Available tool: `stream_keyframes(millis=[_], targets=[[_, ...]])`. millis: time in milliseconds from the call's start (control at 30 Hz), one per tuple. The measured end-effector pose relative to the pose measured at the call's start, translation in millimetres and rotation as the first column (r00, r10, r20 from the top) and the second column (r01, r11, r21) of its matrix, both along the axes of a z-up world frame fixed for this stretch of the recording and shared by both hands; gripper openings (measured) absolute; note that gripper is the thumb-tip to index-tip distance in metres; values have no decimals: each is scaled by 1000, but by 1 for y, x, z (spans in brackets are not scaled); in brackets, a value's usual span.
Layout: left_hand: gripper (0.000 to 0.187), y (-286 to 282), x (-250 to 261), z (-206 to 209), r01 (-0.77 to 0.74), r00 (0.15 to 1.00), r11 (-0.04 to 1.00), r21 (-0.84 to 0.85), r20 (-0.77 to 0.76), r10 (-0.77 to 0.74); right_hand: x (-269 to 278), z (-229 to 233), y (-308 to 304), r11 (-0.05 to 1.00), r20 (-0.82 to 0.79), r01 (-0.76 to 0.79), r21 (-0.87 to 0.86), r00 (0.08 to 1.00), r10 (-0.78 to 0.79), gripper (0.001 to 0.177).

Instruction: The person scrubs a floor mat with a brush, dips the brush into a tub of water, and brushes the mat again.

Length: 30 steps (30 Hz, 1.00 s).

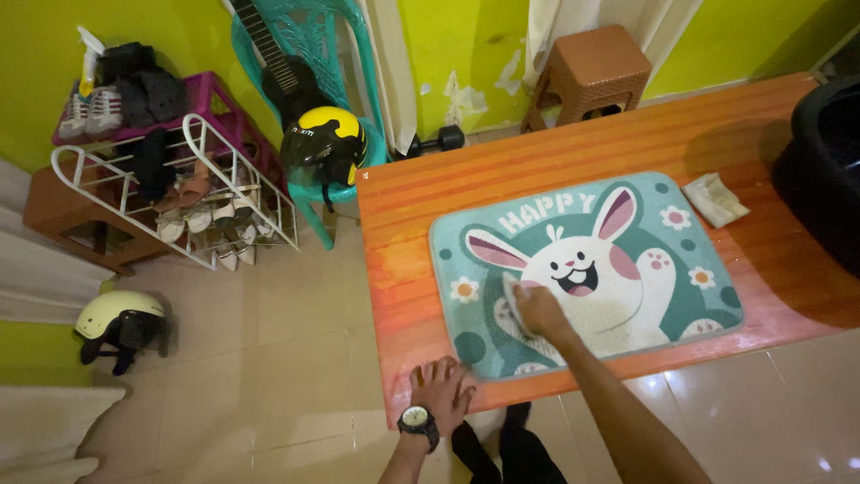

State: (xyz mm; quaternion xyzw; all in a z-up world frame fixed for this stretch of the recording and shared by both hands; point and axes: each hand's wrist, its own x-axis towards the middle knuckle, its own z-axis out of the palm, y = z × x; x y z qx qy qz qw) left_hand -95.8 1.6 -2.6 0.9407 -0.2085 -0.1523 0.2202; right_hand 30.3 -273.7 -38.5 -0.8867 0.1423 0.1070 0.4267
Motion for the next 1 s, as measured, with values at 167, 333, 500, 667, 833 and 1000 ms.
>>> stream_keyframes(millis=[167, 333, 500, 667, 833, 1000], targets=[[69, 0, 29, -12, -115, 989, 990, -77, 81, 121, -12, 4, 62, 991, -32, -52, 127, 998, 56, 63], [81, -10, 51, -6, -198, 975, 980, -15, 96, 199, -5, -1, 106, 996, 86, -82, 46, 993, 77, 57], [85, -17, 61, 6, -191, 980, 963, 192, -21, 199, 10, 15, 101, 995, -51, -93, 39, 994, 95, 58], [86, -12, 66, 16, -158, 983, 962, 221, -55, 174, 30, -21, 66, 999, -8, -40, 21, 999, 40, 60], [83, -14, 70, 20, -166, 980, 962, 215, -73, 185, 65, -56, -15, 773, 45, -325, -545, 909, 414, 42], [76, -10, 71, 8, -165, 984, 971, 171, -38, 174, 67, -35, -24, 904, 241, -191, -382, 924, 297, 50]])
